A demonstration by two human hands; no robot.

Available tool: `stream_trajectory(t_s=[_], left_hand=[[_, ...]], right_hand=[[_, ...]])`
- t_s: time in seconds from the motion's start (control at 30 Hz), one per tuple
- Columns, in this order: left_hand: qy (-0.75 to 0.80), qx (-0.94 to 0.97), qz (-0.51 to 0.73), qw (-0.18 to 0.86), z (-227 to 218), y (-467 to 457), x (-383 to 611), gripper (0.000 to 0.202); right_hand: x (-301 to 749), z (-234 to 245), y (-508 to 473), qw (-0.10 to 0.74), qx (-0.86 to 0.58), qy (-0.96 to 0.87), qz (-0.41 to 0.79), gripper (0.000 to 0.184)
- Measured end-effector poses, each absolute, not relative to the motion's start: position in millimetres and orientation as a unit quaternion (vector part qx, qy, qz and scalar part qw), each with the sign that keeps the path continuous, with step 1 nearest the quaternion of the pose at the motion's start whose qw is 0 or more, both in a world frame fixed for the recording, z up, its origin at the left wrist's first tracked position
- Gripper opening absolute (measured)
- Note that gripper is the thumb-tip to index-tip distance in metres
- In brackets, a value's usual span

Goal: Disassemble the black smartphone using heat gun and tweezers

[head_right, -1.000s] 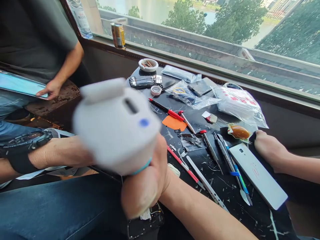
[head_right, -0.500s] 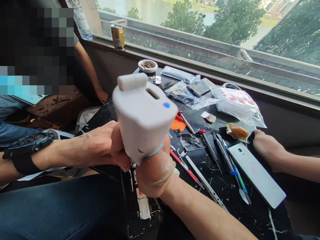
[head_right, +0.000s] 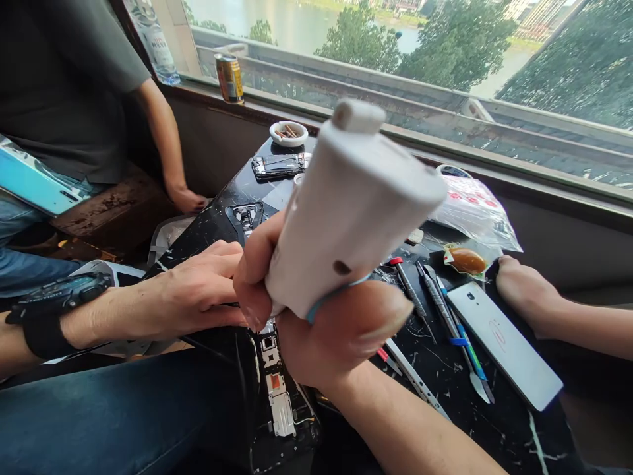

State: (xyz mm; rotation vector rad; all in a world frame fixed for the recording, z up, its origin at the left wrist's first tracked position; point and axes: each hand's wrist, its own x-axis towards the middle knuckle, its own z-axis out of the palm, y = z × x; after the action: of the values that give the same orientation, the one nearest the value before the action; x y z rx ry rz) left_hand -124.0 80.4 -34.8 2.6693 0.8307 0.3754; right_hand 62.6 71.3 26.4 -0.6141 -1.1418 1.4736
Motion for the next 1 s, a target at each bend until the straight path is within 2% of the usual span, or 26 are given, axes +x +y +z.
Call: stream_trajectory(t_s=[0.13,0.27,0.5,0.6,0.8,0.9,1.0], left_hand=[[0.291,0.914,0.165,0.232,-31,86,-114,0.017],[0.271,0.906,0.195,0.26,-31,96,-103,0.019],[0.25,0.923,0.195,0.218,-29,116,-84,0.021],[0.262,0.923,0.211,0.185,-30,124,-79,0.02],[0.273,0.924,0.192,0.187,-24,122,-74,0.019],[0.282,0.922,0.172,0.202,-23,121,-71,0.011],[0.297,0.92,0.164,0.195,-26,123,-67,0.012]], right_hand=[[64,51,76,0.553,-0.314,-0.464,0.617,0.065],[76,54,77,0.591,-0.336,-0.457,0.574,0.062],[88,45,83,0.661,-0.331,-0.47,0.482,0.059],[87,34,89,0.696,-0.31,-0.424,0.489,0.058],[93,-1,98,0.702,-0.236,-0.448,0.502,0.062],[94,-3,100,0.707,-0.228,-0.443,0.502,0.059],[90,4,99,0.737,-0.229,-0.433,0.466,0.058]])
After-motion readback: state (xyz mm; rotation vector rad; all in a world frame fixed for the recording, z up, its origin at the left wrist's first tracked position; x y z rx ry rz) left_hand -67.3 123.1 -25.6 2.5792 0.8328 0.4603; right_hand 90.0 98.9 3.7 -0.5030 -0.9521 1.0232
